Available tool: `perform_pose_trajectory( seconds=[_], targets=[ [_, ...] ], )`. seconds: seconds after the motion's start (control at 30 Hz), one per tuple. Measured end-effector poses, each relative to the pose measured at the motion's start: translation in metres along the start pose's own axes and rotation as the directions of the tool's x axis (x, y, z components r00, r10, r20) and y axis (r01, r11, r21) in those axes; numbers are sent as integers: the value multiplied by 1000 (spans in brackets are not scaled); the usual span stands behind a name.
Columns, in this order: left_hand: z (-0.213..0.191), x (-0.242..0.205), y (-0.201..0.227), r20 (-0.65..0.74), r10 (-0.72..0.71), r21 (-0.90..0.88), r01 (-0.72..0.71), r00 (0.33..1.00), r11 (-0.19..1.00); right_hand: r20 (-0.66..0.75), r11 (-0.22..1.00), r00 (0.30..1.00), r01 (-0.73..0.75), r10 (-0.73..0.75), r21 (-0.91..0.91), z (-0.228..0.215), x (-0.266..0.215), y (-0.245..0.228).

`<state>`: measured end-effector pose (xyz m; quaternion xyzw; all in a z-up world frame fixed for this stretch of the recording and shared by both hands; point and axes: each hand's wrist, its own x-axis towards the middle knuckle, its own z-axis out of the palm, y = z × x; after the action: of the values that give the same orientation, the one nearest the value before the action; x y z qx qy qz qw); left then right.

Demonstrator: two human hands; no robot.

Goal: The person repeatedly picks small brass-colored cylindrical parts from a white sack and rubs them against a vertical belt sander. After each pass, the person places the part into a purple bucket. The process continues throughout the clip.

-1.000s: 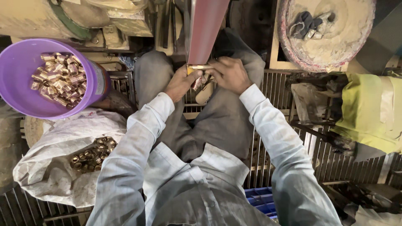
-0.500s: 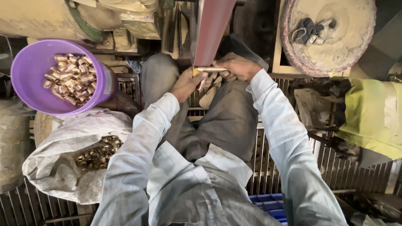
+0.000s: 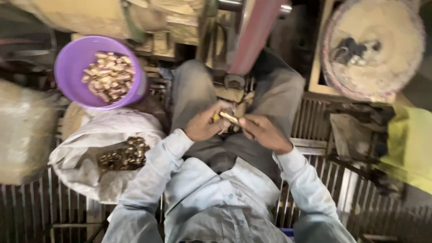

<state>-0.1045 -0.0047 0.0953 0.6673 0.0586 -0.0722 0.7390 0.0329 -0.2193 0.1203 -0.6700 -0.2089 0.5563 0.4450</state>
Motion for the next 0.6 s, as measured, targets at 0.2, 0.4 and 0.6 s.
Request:
perform_pose_trajectory(
  seconds=[0.2, 0.4, 0.6],
  targets=[
    [-4, -39, -3, -69, -51, -57, 47, 996, 997, 73, 992, 990, 118, -122, 54, 39, 1, 4],
    [-34, -72, -27, -251, -135, -419, 18, 959, 908, -45, 566, 774, 420, -631, -709, 72, 2, -12],
    [-150, -108, -18, -709, 123, 321, 163, 694, 933, -96, 717, 871, 329, -482, -614, 67, -4, -19]
  ],
)
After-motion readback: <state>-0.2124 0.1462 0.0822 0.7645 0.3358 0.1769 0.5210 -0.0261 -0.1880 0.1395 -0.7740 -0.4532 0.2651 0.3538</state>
